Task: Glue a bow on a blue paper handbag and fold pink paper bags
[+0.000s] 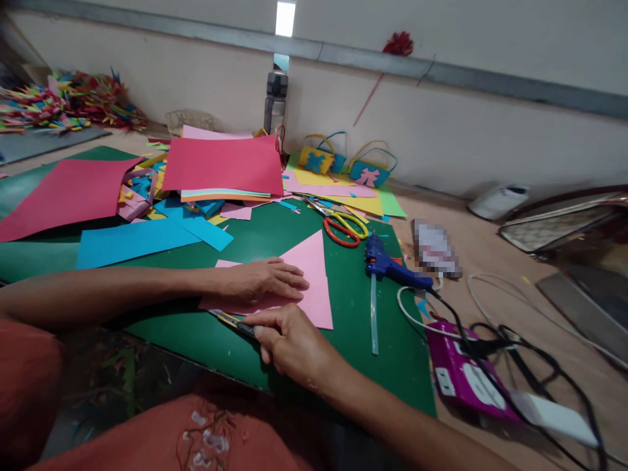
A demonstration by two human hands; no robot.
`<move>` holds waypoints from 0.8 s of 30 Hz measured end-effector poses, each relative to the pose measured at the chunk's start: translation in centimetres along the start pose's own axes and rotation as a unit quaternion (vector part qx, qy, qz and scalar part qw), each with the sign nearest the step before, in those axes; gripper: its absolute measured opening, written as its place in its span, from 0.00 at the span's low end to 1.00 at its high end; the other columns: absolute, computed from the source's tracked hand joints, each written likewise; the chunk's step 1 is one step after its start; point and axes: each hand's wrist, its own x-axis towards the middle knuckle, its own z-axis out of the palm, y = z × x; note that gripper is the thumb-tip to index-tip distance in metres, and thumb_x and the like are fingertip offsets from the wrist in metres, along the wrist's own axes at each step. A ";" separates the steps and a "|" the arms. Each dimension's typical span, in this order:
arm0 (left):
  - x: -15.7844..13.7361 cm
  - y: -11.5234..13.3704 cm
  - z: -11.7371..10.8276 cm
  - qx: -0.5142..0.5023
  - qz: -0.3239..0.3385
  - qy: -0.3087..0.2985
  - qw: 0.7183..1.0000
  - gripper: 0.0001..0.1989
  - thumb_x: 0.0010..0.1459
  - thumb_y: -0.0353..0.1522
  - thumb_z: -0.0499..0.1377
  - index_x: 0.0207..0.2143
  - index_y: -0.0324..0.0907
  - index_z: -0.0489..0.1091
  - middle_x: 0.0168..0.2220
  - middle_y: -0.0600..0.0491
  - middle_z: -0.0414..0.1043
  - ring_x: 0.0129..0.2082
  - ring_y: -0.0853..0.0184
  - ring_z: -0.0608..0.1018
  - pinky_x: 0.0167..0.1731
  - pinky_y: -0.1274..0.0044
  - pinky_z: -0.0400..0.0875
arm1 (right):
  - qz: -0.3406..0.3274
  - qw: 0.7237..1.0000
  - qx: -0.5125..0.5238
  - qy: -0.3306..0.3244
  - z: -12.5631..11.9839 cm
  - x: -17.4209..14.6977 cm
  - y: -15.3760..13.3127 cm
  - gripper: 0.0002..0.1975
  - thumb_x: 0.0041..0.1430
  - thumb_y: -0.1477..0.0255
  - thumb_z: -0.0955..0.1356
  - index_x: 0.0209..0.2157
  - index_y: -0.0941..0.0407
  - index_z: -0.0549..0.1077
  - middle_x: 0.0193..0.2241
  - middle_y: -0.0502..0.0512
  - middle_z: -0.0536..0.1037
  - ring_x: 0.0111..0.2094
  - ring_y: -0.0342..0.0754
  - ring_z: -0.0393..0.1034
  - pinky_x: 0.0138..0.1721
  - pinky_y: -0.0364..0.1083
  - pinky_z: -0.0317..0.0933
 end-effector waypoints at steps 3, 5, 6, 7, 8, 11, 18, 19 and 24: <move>0.1 0.0 -0.1 -0.003 -0.007 -0.008 1.000 0.18 0.59 0.29 0.56 0.52 0.42 0.67 0.59 0.48 0.62 0.61 0.60 0.60 0.57 0.67 0.53 | -0.006 1.000 -0.004 -0.007 0.2 0.2 -0.2 0.18 0.58 0.76 0.60 0.46 0.59 0.75 0.14 0.43 0.65 0.11 0.35 0.51 0.14 0.37 0.46; 0.1 0.0 -0.2 -0.004 -0.010 -0.016 1.000 0.19 0.58 0.28 0.57 0.52 0.43 0.66 0.60 0.48 0.61 0.61 0.59 0.60 0.57 0.66 0.52 | -0.012 1.000 -0.006 -0.005 0.3 0.2 -0.2 0.17 0.58 0.76 0.60 0.46 0.59 0.75 0.14 0.43 0.65 0.11 0.35 0.52 0.15 0.37 0.46; 0.2 0.0 -0.2 -0.003 -0.010 -0.017 1.000 0.19 0.58 0.28 0.57 0.52 0.43 0.66 0.60 0.48 0.61 0.61 0.59 0.60 0.57 0.66 0.52 | -0.016 1.000 -0.006 -0.002 0.3 0.2 -0.1 0.18 0.58 0.76 0.60 0.47 0.59 0.74 0.14 0.43 0.65 0.11 0.35 0.52 0.15 0.37 0.47; 0.1 0.0 -0.2 -0.003 -0.009 -0.018 1.000 0.19 0.58 0.29 0.57 0.53 0.42 0.66 0.60 0.48 0.61 0.61 0.59 0.60 0.57 0.66 0.52 | -0.020 1.000 -0.005 -0.001 0.4 0.3 -0.1 0.18 0.58 0.76 0.60 0.47 0.58 0.74 0.14 0.43 0.65 0.11 0.35 0.52 0.15 0.37 0.47; 0.1 0.0 -0.2 -0.002 -0.008 -0.019 1.000 0.18 0.58 0.29 0.57 0.53 0.42 0.66 0.60 0.48 0.61 0.61 0.60 0.60 0.57 0.67 0.52 | -0.023 1.000 -0.005 -0.002 0.4 0.3 0.0 0.18 0.58 0.76 0.60 0.47 0.58 0.74 0.14 0.43 0.65 0.11 0.35 0.52 0.15 0.37 0.47; 0.0 -0.1 -0.1 0.006 -0.002 -0.012 1.000 0.18 0.58 0.30 0.57 0.52 0.41 0.66 0.60 0.47 0.61 0.61 0.59 0.59 0.57 0.67 0.52 | -0.030 0.999 -0.009 -0.015 0.8 0.5 0.1 0.18 0.58 0.75 0.61 0.48 0.58 0.74 0.14 0.43 0.66 0.11 0.35 0.52 0.15 0.37 0.48; -0.2 0.2 -0.2 0.013 0.009 -0.004 1.000 0.22 0.53 0.22 0.56 0.51 0.41 0.67 0.59 0.46 0.62 0.61 0.58 0.60 0.56 0.65 0.55 | -0.029 0.998 -0.031 -0.041 0.5 -1.4 0.1 0.18 0.57 0.74 0.61 0.46 0.57 0.75 0.14 0.44 0.66 0.13 0.36 0.53 0.17 0.37 0.48; -0.2 0.3 -0.2 0.011 0.009 -0.001 1.000 0.20 0.54 0.22 0.55 0.50 0.42 0.67 0.59 0.46 0.62 0.60 0.58 0.61 0.55 0.65 0.55 | -0.022 0.998 -0.030 -0.047 0.0 -2.1 0.0 0.18 0.57 0.73 0.61 0.45 0.58 0.76 0.14 0.44 0.65 0.13 0.36 0.53 0.17 0.37 0.48; -0.4 0.6 0.0 0.002 0.027 0.047 0.999 0.11 0.63 0.29 0.50 0.44 0.41 0.71 0.53 0.44 0.68 0.55 0.59 0.67 0.53 0.66 0.59 | -0.047 0.997 -0.050 0.021 -4.3 -5.8 -1.3 0.18 0.56 0.70 0.62 0.45 0.60 0.75 0.17 0.46 0.66 0.15 0.37 0.56 0.18 0.38 0.51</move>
